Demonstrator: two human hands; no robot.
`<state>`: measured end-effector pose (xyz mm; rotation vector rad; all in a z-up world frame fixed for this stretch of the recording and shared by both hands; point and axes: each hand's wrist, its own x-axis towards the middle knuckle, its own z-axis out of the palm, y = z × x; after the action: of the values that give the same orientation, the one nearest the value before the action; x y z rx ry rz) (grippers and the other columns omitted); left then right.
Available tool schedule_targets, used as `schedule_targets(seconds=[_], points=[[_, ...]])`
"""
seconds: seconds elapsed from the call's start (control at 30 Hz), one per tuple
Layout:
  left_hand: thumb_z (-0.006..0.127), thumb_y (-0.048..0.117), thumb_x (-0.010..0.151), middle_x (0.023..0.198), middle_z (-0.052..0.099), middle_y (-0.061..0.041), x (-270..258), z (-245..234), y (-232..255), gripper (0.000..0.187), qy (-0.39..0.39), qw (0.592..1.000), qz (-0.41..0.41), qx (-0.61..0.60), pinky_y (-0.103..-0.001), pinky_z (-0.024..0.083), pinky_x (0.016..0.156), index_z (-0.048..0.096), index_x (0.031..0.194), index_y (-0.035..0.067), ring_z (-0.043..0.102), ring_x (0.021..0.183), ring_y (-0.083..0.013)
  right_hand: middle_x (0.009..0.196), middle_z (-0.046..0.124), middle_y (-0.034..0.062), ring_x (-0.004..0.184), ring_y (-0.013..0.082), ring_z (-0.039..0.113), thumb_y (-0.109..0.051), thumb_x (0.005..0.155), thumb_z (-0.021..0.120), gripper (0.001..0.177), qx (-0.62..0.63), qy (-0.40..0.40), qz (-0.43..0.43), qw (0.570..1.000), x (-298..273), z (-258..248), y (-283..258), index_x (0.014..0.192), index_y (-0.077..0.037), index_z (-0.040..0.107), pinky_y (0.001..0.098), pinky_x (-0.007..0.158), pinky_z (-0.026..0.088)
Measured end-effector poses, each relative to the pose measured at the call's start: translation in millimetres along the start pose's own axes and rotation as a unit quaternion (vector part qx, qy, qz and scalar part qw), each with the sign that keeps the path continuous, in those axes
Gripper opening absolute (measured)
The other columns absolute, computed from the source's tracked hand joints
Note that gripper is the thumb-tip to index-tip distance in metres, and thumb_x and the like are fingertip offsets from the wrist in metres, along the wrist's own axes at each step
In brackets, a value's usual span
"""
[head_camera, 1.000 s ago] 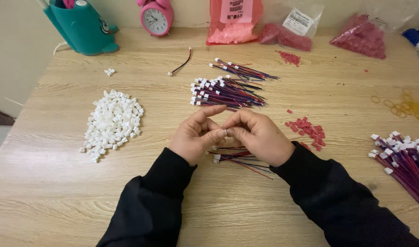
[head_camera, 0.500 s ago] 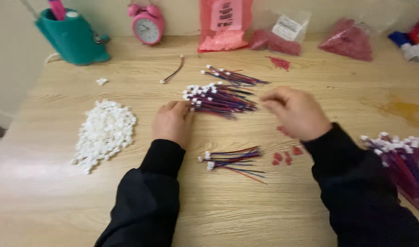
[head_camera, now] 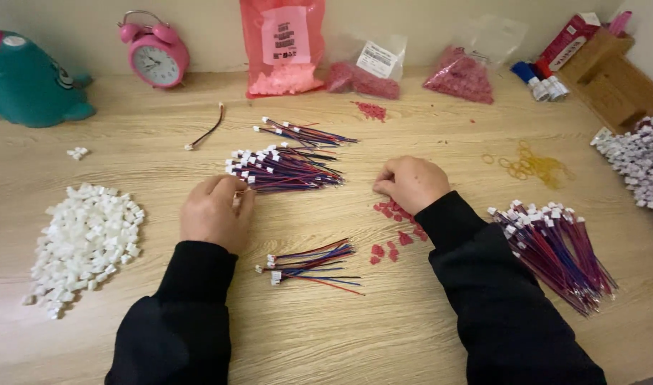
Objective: Assembling wire harnesses by manually attaching plastic connectors to wire bundles
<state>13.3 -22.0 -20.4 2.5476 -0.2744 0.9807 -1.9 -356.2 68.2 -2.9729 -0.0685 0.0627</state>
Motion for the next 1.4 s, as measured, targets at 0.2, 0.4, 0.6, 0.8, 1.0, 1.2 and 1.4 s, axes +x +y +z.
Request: schedule_targets(seconds=[0.2,0.4,0.6,0.8,1.0,1.2,1.4], points=[[0.077,0.029,0.073,0.071,0.070,0.011,-3.3,-47.4,38.1,0.012,-0.076,0.958,-0.202,-0.187,-0.022,0.054,0.066,0.072,0.083,0.031,0.069,0.068,-0.0093,0.095,0.071,0.0113,0.101,0.0323,0.067,-0.036,0.086,0.064,0.022,0.011,0.014,-0.016,1.000,4.9,11.7,1.0,0.093,-0.017,0.073,0.0442,0.088,0.052],[0.069,0.005,0.087,0.078,0.071,-0.010,-13.8,-69.8,54.3,0.016,-0.062,0.840,-0.256,-0.474,-0.025,0.057,0.064,0.072,0.103,0.007,0.065,0.069,-0.0139,0.097,0.072,0.0154,0.103,0.0359,0.065,-0.028,0.090,0.061,0.021,0.090,0.017,-0.017,0.996,15.9,19.7,21.8,0.101,-0.014,0.073,0.0478,0.088,0.051],[0.063,0.005,0.093,0.078,0.067,-0.010,-20.4,-52.5,41.9,0.015,-0.059,0.817,-0.270,-0.507,-0.022,0.057,0.059,0.070,0.106,0.003,0.061,0.066,-0.0122,0.096,0.074,0.0059,0.103,0.0267,0.067,-0.029,0.085,0.069,0.021,0.104,0.028,-0.028,0.994,14.4,23.2,21.5,0.104,-0.020,0.072,0.0422,0.088,0.052],[0.064,0.014,0.095,0.068,0.065,-0.009,-21.1,-50.7,43.0,0.012,-0.080,0.812,-0.284,-0.504,-0.020,0.054,0.049,0.070,0.099,0.004,0.060,0.057,-0.0114,0.096,0.070,0.0095,0.101,0.0307,0.066,-0.031,0.087,0.068,0.015,0.057,0.034,-0.071,0.995,16.2,23.5,15.8,0.097,-0.021,0.072,0.0426,0.086,0.052],[0.067,0.007,0.090,0.069,0.066,-0.012,-19.7,-50.0,53.5,0.012,-0.073,0.792,-0.273,-0.541,-0.022,0.056,0.048,0.071,0.100,0.002,0.061,0.055,-0.0122,0.100,0.064,0.0062,0.105,0.0277,0.064,-0.034,0.091,0.061,0.017,-0.003,0.032,-0.044,0.999,20.8,29.6,17.1,0.103,-0.022,0.067,0.0410,0.090,0.052],[0.069,0.005,0.088,0.077,0.066,-0.011,-25.7,-29.2,38.6,0.022,-0.091,0.753,-0.284,-0.587,-0.021,0.057,0.054,0.067,0.109,0.000,0.062,0.065,-0.0129,0.086,0.071,0.0146,0.090,0.0341,0.069,-0.022,0.095,0.061,0.018,0.162,0.086,-0.050,0.982,24.2,25.4,28.8,0.106,-0.009,0.065,0.0471,0.078,0.053],[0.071,0.007,0.087,0.073,0.069,-0.012,-26.2,-29.7,37.1,0.015,-0.101,0.746,-0.299,-0.587,-0.021,0.058,0.050,0.073,0.103,0.005,0.065,0.061,-0.0130,0.071,0.066,0.0128,0.062,0.0162,0.065,-0.006,0.096,0.063,0.020,0.498,0.117,-0.101,0.853,-11.0,-12.7,-36.2,0.114,0.003,0.064,0.0283,0.064,0.057]])
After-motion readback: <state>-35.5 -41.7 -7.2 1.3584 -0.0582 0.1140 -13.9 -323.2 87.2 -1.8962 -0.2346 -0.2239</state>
